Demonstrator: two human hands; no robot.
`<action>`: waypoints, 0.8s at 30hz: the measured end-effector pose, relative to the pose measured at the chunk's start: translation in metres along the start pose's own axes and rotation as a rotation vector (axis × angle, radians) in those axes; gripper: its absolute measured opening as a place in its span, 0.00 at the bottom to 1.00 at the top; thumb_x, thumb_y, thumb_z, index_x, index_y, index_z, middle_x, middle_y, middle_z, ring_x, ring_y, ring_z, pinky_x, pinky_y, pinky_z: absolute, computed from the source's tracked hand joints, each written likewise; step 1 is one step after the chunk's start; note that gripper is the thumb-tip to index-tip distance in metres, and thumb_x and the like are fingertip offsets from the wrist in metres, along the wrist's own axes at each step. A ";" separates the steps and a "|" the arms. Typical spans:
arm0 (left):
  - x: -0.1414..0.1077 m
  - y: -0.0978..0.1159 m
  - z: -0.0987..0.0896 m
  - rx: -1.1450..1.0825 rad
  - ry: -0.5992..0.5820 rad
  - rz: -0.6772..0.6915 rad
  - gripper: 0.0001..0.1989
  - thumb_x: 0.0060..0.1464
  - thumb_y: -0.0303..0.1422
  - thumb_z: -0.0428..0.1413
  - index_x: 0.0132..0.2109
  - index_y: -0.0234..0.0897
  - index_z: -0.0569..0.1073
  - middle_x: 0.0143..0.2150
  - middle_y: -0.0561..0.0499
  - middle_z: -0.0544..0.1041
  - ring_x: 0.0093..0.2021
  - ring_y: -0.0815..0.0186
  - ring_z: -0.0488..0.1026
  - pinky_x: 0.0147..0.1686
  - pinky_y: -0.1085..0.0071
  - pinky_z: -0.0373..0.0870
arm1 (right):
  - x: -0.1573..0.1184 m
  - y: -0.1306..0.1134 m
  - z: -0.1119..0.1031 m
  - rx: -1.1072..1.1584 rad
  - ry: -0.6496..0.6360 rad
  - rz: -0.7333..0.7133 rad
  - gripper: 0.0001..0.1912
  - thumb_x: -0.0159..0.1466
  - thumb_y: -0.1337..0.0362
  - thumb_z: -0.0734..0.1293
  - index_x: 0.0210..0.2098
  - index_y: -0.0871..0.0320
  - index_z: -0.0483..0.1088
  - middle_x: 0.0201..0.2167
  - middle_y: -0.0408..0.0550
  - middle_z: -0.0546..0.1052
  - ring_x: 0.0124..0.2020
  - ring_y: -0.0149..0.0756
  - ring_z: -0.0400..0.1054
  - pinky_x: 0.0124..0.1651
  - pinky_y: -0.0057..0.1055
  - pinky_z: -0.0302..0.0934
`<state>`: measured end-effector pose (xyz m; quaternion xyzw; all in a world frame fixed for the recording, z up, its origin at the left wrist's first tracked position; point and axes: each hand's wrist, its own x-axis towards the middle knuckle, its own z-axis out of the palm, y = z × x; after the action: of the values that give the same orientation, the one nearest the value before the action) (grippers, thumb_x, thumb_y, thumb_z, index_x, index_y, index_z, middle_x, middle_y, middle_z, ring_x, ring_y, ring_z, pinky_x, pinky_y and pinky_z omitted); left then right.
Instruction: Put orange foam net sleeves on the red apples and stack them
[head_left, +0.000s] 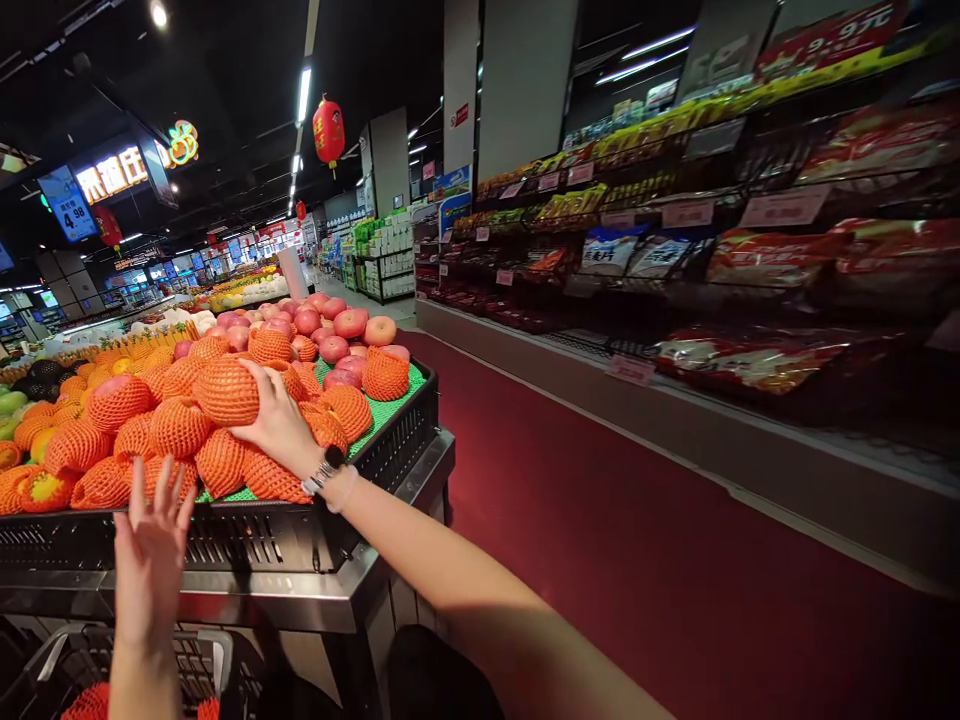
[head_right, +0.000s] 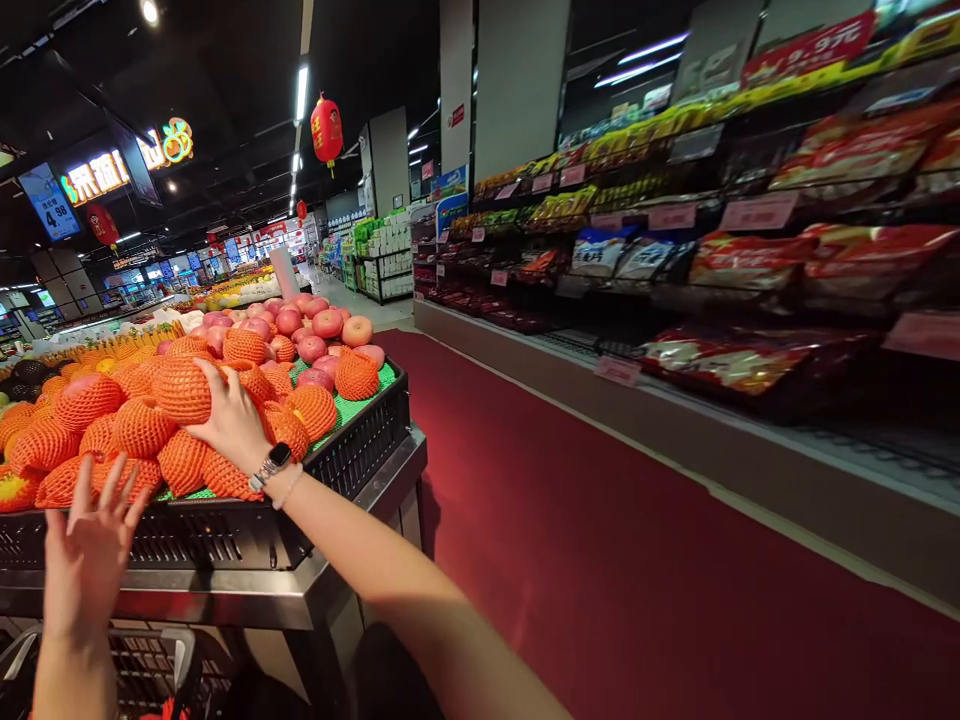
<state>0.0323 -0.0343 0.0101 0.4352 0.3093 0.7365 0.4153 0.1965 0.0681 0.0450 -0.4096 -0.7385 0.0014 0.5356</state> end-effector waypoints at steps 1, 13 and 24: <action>0.001 0.008 -0.008 0.022 0.052 0.060 0.34 0.53 0.57 0.51 0.64 0.52 0.60 0.63 0.47 0.66 0.66 0.53 0.58 0.66 0.45 0.46 | 0.006 0.004 0.006 -0.107 -0.037 -0.015 0.43 0.55 0.64 0.72 0.66 0.56 0.50 0.59 0.60 0.61 0.57 0.48 0.63 0.59 0.44 0.61; -0.001 0.045 -0.154 0.606 0.169 0.000 0.26 0.53 0.50 0.55 0.53 0.40 0.70 0.49 0.48 0.77 0.50 0.60 0.73 0.54 0.68 0.66 | -0.013 0.017 0.008 -0.316 -0.282 -0.139 0.42 0.64 0.47 0.62 0.70 0.54 0.42 0.71 0.63 0.37 0.71 0.58 0.35 0.67 0.59 0.37; -0.077 -0.070 -0.340 1.412 0.104 -0.483 0.22 0.49 0.46 0.44 0.38 0.35 0.73 0.42 0.39 0.78 0.46 0.52 0.75 0.50 0.60 0.69 | -0.022 0.011 0.002 -0.314 -0.164 -0.258 0.28 0.68 0.55 0.59 0.66 0.49 0.54 0.71 0.53 0.45 0.71 0.54 0.34 0.68 0.58 0.35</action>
<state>-0.2277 -0.1022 -0.2225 0.4829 0.8148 0.2708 0.1719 0.2036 0.0633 0.0219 -0.3884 -0.8170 -0.1489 0.3993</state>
